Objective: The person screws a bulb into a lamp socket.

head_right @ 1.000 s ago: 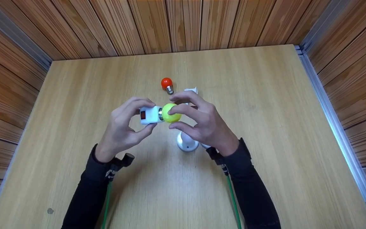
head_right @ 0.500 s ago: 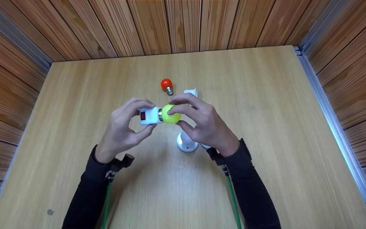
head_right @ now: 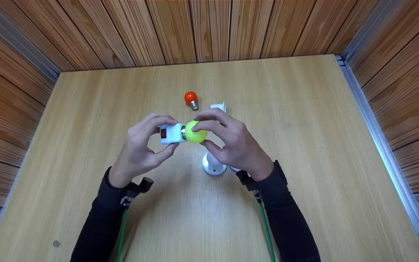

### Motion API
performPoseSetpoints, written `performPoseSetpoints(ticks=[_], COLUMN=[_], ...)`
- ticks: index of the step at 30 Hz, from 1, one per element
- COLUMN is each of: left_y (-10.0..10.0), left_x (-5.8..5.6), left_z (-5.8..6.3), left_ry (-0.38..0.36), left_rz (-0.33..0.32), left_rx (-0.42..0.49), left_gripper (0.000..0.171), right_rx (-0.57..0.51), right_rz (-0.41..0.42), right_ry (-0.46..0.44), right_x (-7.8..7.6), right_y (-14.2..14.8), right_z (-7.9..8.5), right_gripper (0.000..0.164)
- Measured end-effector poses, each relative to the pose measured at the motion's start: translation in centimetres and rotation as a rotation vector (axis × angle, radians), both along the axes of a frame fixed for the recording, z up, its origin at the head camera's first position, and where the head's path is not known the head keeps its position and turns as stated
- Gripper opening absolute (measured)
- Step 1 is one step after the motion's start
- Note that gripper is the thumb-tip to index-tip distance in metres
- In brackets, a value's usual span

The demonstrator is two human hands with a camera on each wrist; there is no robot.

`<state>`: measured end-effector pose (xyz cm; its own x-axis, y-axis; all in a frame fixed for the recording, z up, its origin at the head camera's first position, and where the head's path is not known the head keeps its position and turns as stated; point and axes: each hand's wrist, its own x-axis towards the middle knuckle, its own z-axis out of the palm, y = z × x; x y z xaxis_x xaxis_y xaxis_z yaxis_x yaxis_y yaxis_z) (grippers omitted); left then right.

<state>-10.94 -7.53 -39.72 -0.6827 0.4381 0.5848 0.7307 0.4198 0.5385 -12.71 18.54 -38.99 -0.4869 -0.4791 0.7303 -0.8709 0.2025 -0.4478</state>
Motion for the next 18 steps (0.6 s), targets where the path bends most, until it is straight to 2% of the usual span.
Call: performPoseSetpoints(ticks=[8,18], left_y=[0.05,0.1], left_x=[0.05,0.02], left_z=[-0.04,-0.1], left_ry=[0.007,0.021], left_rz=[0.003,0.001], left_rx=[-0.001,-0.006], left_gripper=[0.044,0.043], right_rx=[0.009,-0.01], right_rz=[0.007,0.041], right_ry=[-0.015,0.001], right_x=[0.05,-0.36], right_y=[0.11,0.17], right_z=[-0.06,-0.19], right_gripper=[0.044,0.035])
